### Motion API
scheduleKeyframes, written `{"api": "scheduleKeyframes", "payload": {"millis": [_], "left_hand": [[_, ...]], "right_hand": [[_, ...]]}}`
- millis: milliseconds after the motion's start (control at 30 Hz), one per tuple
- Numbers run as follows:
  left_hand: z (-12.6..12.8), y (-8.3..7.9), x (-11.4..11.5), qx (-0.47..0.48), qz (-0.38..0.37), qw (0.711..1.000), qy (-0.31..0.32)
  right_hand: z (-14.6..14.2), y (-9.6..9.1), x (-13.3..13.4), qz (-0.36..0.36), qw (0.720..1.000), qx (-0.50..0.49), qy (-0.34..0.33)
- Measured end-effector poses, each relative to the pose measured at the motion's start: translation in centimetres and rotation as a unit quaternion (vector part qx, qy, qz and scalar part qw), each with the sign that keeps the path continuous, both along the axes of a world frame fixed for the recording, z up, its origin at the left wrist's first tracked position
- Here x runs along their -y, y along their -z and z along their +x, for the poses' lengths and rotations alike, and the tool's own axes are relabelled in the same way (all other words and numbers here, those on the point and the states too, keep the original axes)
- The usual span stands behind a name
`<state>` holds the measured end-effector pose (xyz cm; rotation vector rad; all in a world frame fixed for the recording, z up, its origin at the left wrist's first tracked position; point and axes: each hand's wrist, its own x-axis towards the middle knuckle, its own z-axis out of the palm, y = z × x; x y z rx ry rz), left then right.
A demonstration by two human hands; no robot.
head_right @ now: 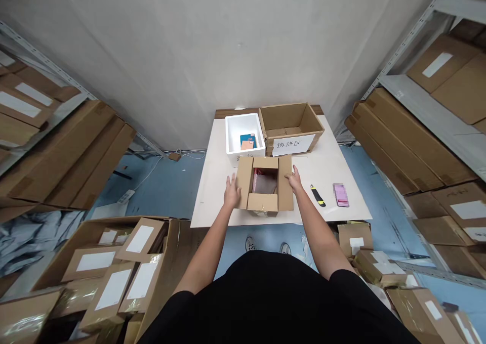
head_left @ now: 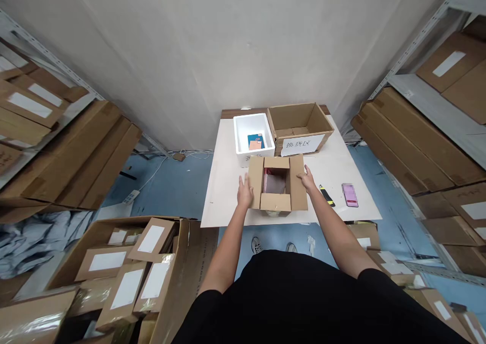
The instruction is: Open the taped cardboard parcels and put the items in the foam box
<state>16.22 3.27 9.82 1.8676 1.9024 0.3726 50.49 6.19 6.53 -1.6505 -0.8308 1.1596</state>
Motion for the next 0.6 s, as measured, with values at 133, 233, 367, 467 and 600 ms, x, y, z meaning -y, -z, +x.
{"api": "scheduleKeyframes", "payload": {"millis": [133, 233, 367, 467, 600], "left_hand": [[2.8, 0.4, 1.3, -0.039, 0.022, 0.972, 0.231], [3.9, 0.1, 1.8, -0.017, -0.014, 0.969, 0.246], [2.0, -0.9, 2.3, 0.064, -0.074, 0.956, 0.278], [-0.5, -1.3, 3.1, 0.090, -0.110, 0.942, 0.305], [-1.7, -0.5, 4.7, 0.041, -0.132, 0.938, 0.319]], "right_hand": [[0.6, 1.2, 1.5, 0.002, 0.980, 0.200, -0.007], [0.0, 1.8, 2.3, 0.006, 0.934, 0.356, -0.023], [-1.6, 1.7, 1.5, 0.070, 0.886, 0.438, -0.136], [-3.5, 1.4, -0.3, 0.073, 0.849, 0.416, -0.317], [-6.0, 1.0, -2.5, 0.039, 0.809, 0.436, -0.393]]}}
